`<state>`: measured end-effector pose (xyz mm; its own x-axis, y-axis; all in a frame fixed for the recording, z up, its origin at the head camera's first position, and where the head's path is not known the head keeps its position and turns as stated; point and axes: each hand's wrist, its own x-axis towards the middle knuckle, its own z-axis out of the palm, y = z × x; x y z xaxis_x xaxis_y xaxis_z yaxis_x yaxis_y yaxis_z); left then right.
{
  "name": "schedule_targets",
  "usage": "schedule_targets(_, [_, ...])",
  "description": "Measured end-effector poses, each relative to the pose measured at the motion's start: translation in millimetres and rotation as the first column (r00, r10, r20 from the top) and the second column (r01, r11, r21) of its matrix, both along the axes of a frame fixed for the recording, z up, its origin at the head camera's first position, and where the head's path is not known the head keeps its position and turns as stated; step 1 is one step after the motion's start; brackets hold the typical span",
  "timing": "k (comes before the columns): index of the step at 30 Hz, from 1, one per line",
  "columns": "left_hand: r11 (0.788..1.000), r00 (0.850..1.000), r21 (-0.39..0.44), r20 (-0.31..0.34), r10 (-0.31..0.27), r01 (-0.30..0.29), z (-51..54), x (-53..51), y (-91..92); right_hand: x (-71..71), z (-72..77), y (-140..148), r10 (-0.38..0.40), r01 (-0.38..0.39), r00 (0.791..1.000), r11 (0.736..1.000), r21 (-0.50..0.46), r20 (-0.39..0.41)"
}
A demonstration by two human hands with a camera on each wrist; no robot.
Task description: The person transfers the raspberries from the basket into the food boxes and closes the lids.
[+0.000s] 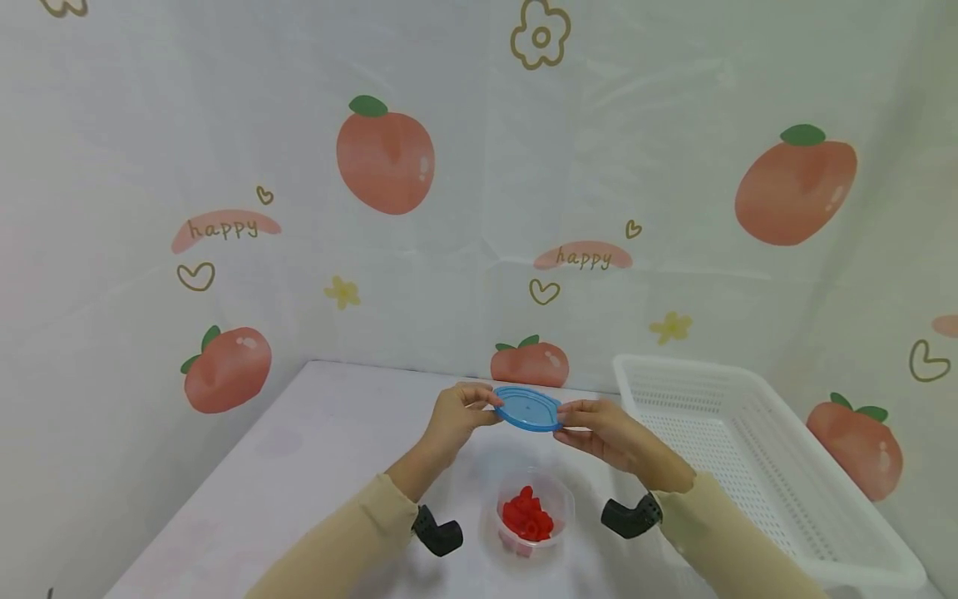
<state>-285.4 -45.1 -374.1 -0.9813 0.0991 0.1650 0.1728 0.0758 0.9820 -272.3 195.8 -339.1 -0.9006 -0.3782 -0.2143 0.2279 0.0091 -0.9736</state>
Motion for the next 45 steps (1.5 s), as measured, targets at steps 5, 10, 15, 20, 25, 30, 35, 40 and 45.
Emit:
schedule_targets(5, [1.000, 0.999, 0.006, -0.032, -0.022, 0.022, 1.9, 6.1, -0.2, 4.3, -0.8, -1, -0.016, 0.016, 0.999, 1.000, -0.004, -0.034])
schedule_targets(10, [0.998, 0.998, 0.011, -0.028, -0.062, 0.063, 1.9, 9.7, -2.3, 9.0, -1.6, -1, -0.034, 0.034, 0.998, 0.999, 0.002, -0.061])
schedule_targets(15, [0.997, 0.997, -0.022, -0.012, -0.078, 0.078, -1.0, 11.5, -4.8, 13.7, -3.8, -2, -0.039, 0.042, 0.996, 0.998, 0.037, -0.083])
schedule_targets(20, [0.994, 0.994, -0.025, 0.008, -0.105, 0.105, -2.6, 13.2, -8.2, 18.6, -5.5, -3, -0.041, 0.051, 0.993, 0.995, 0.082, -0.115])
schedule_targets(25, [0.991, 0.992, -0.043, 0.018, -0.123, 0.124, -2.9, 18.8, -10.8, 25.2, -6.2, -4, -0.021, 0.044, 0.986, 0.989, 0.138, -0.166])
schedule_targets(30, [0.990, 0.991, -0.055, 0.028, -0.127, 0.128, -3.3, 26.7, -11.6, 33.9, -9.3, -3, -0.017, 0.049, 0.983, 0.983, 0.176, -0.183])
schedule_targets(35, [0.988, 0.989, -0.050, 0.036, -0.144, 0.146, -5.4, 34.0, -12.0, 43.3, -14.0, -1, -0.011, 0.048, 0.981, 0.982, 0.184, -0.195])
schedule_targets(40, [0.982, 0.983, -0.055, 0.056, -0.177, 0.180, -8.7, 39.7, -12.5, 51.6, -19.7, -1, -0.012, 0.051, 0.981, 0.979, 0.199, -0.192])
schedule_targets(45, [0.975, 0.975, -0.071, 0.077, -0.206, 0.212, -13.6, 41.8, -13.3, 56.9, -26.1, 2, -0.015, 0.048, 0.987, 0.978, 0.204, -0.159])
